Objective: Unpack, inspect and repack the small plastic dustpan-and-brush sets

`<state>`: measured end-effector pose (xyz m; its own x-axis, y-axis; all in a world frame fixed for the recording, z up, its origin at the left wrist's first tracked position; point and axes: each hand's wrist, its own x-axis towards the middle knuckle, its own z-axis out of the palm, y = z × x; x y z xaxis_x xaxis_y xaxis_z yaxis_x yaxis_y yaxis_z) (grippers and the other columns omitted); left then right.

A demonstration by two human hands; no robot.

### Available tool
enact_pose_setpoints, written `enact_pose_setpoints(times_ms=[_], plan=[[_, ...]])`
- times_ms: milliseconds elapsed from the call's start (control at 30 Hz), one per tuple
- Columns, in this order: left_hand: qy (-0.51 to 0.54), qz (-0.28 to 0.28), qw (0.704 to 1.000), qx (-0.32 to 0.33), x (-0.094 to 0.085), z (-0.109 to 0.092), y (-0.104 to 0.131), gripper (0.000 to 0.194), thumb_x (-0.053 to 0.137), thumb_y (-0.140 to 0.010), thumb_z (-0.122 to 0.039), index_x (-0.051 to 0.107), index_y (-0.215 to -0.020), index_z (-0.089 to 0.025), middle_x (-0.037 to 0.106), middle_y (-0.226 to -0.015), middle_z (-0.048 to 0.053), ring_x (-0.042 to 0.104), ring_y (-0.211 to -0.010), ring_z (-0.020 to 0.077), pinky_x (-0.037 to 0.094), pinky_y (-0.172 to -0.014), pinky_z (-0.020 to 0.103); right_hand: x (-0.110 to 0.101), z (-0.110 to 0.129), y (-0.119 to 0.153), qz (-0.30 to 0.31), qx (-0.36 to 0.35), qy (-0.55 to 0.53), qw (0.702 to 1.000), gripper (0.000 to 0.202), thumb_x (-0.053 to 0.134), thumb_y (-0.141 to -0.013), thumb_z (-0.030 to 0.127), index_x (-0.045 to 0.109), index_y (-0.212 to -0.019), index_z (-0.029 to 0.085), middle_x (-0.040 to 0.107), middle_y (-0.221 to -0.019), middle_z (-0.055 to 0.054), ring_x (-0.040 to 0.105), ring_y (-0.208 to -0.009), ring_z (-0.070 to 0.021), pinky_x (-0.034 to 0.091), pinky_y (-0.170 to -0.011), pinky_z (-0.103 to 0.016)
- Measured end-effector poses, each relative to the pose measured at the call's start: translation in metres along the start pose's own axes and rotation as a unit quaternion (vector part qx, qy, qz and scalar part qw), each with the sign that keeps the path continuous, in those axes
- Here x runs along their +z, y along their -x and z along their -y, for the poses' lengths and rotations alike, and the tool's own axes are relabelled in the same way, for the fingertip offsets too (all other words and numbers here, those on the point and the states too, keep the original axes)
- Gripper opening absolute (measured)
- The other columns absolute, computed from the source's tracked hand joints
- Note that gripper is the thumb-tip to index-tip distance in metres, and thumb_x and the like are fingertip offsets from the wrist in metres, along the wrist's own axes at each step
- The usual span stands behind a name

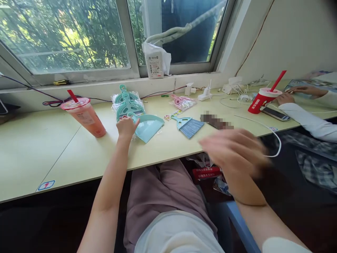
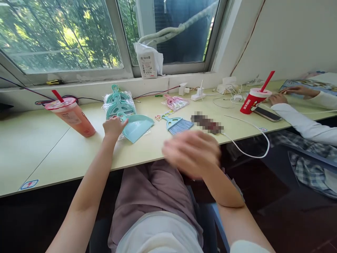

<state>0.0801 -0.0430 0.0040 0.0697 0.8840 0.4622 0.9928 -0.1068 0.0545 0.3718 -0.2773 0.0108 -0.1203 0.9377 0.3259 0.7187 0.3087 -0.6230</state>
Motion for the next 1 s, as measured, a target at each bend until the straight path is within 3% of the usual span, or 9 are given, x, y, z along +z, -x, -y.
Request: enact_pose_setpoints(times_ms=[100, 200, 300, 367, 467, 633, 767, 900, 1000], plan=[[-0.022, 0.064, 0.997, 0.027, 0.004, 0.004, -0.001, 0.046, 0.052, -0.087, -0.049, 0.072, -0.092, -0.008, 0.068, -0.094, 0.024, 0.066, -0.088, 0.0364, 0.047, -0.071, 0.040, -0.004, -0.017, -0.079, -0.057, -0.071, 0.166, 0.982, 0.037, 0.044, -0.092, 0.024, 0.067, -0.121, 0.029, 0.070, -0.117, -0.007, 0.054, -0.124, -0.0269, 0.046, -0.100, -0.043], [0.003, 0.076, 0.997, 0.027, 0.005, 0.008, -0.002, 0.035, 0.052, -0.088, -0.039, 0.073, -0.091, -0.012, 0.069, -0.096, 0.023, 0.067, -0.092, 0.0356, 0.048, -0.074, 0.040, 0.002, -0.055, -0.139, 0.034, -0.016, 0.330, 0.943, 0.051, 0.042, -0.084, 0.003, 0.060, -0.130, 0.016, 0.061, -0.133, -0.017, 0.044, -0.135, -0.0292, 0.026, -0.114, -0.052], [0.069, 0.037, 0.997, -0.006, 0.004, 0.008, -0.002, 0.036, 0.047, -0.091, -0.038, 0.072, -0.088, -0.014, 0.070, -0.093, 0.022, 0.067, -0.090, 0.0350, 0.048, -0.074, 0.040, 0.011, -0.093, -0.165, 0.136, 0.079, 0.416, 0.896, 0.057, 0.042, -0.084, -0.001, 0.052, -0.138, 0.013, 0.061, -0.131, -0.020, 0.052, -0.127, -0.0297, 0.013, -0.115, -0.061], [0.149, -0.003, 0.988, -0.047, 0.003, 0.008, -0.003, 0.035, 0.043, -0.093, -0.038, 0.070, -0.096, -0.015, 0.070, -0.092, 0.019, 0.066, -0.090, 0.0340, 0.047, -0.075, 0.040, 0.013, -0.109, -0.171, 0.150, 0.056, 0.441, 0.883, 0.057, 0.042, -0.085, -0.001, 0.050, -0.140, 0.014, 0.060, -0.133, -0.020, 0.053, -0.126, -0.0297, 0.017, -0.114, -0.059], [0.307, -0.039, 0.943, -0.122, 0.002, 0.007, -0.004, 0.033, 0.039, -0.096, -0.035, 0.062, -0.110, -0.018, 0.071, -0.094, 0.014, 0.066, -0.092, 0.0310, 0.046, -0.077, 0.039, 0.006, -0.116, -0.173, 0.167, 0.016, 0.453, 0.875, 0.057, 0.042, -0.083, -0.003, 0.055, -0.135, 0.015, 0.060, -0.132, -0.020, 0.049, -0.130, -0.0313, 0.018, -0.113, -0.059], [0.459, -0.087, 0.863, -0.192, 0.003, 0.007, -0.007, 0.030, 0.040, -0.096, -0.036, 0.060, -0.111, -0.019, 0.070, -0.102, 0.012, 0.062, -0.100, 0.0289, 0.044, -0.085, 0.038, -0.023, -0.116, -0.175, 0.219, 0.074, 0.357, 0.905, 0.051, 0.056, -0.080, 0.009, 0.062, -0.128, 0.023, 0.061, -0.134, -0.011, 0.047, -0.130, -0.0321, 0.033, -0.107, -0.050], [0.516, -0.122, 0.827, -0.187, 0.004, 0.008, -0.008, 0.033, 0.041, -0.095, -0.039, 0.065, -0.103, -0.017, 0.071, -0.102, 0.011, 0.062, -0.098, 0.0274, 0.044, -0.087, 0.036, -0.046, -0.112, -0.166, 0.271, 0.120, 0.208, 0.932, 0.052, 0.072, -0.064, 0.014, 0.066, -0.115, 0.020, 0.065, -0.122, -0.009, 0.059, -0.111, -0.0275, 0.045, -0.092, -0.036], [0.534, -0.145, 0.812, -0.186, 0.005, 0.007, -0.007, 0.038, 0.040, -0.096, -0.040, 0.067, -0.105, -0.016, 0.071, -0.101, 0.012, 0.062, -0.097, 0.0276, 0.043, -0.086, 0.036, -0.053, -0.088, -0.152, 0.246, 0.053, 0.050, 0.966, 0.048, 0.078, -0.062, 0.032, 0.065, -0.106, 0.018, 0.065, -0.100, -0.007, 0.058, -0.089, -0.0208, 0.046, -0.073, -0.029], [0.554, -0.137, 0.810, -0.135, 0.007, 0.003, -0.006, 0.037, 0.041, -0.096, -0.041, 0.068, -0.101, -0.016, 0.071, -0.096, 0.009, 0.062, -0.092, 0.0251, 0.043, -0.081, 0.033, -0.041, -0.061, -0.154, 0.199, 0.006, -0.070, 0.978, 0.045, 0.077, -0.066, 0.048, 0.064, -0.097, 0.018, 0.057, -0.076, 0.000, 0.051, -0.070, -0.0149, 0.040, -0.062, -0.027]])
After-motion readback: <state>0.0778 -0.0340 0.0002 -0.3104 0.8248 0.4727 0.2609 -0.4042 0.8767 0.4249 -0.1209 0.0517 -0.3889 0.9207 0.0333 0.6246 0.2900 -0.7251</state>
